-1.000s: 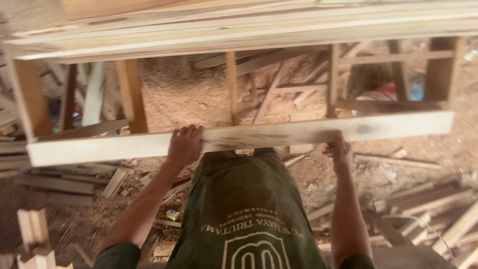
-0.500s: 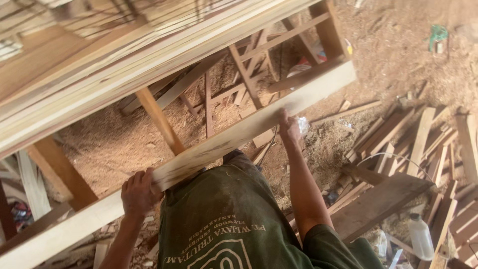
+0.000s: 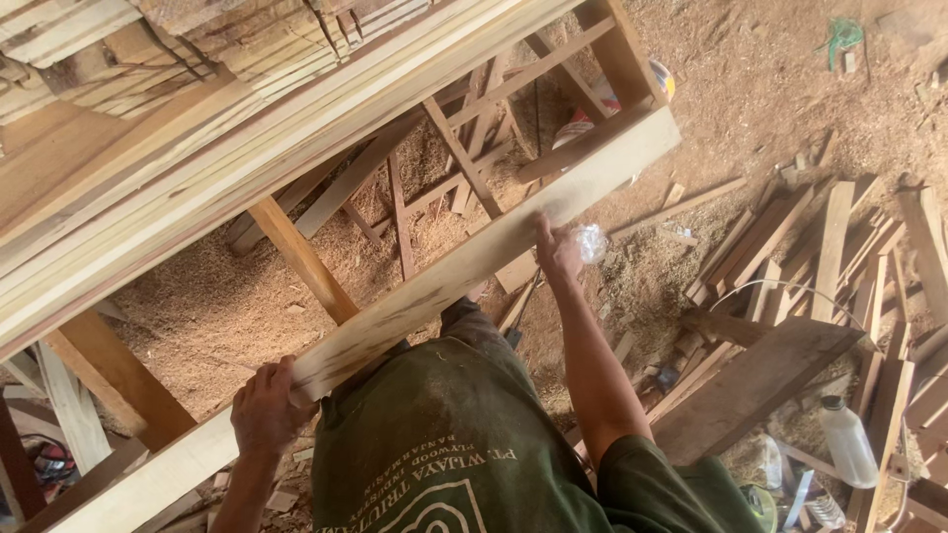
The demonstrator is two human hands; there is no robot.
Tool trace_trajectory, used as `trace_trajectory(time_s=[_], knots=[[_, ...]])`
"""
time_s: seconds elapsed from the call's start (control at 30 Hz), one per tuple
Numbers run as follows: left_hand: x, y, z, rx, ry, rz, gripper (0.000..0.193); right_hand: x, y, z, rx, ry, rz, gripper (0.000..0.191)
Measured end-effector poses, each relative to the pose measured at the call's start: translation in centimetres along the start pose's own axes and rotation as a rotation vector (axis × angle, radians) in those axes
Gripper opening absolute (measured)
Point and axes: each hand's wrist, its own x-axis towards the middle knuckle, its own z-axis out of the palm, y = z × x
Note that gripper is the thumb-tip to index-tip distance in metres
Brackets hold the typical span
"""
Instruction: The person uses a hammer to drive nails into wooden planks, assembling a wooden frame. They repeatedly pick up planks, align them, and hammer nails to secure the joints.
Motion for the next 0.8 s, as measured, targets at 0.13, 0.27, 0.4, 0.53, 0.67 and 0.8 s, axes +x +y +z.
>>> trace_trajectory(time_s=[0.13,0.27,0.4,0.53,0.67,0.8], knots=[[-0.4,-0.9,0.4,0.013,0.05,0.026,0.096,-0.8,0.4,1.1,-0.117,-0.044,-0.003,0.09],[-0.6,-1.4,1.1,0.042,0.026,0.02,0.097,-1.1,0.5,1.2,-0.084,-0.062,0.021,0.085],[-0.4,-0.9,1.6,0.067,0.055,0.012,0.079,-0.9,0.0,0.5,-0.057,-0.088,0.043,0.083],[-0.2,-0.2,1.1,0.037,0.05,0.009,0.089,-1.1,-0.3,-0.3,-0.028,-0.092,0.016,0.08],[-0.1,0.3,0.3,0.032,0.042,0.007,0.077,-0.7,0.2,0.4,0.019,-0.093,0.004,0.073],[-0.1,0.4,0.1,0.005,0.064,0.026,0.083,-1.2,3.2,1.2,0.452,0.16,0.198,0.068]])
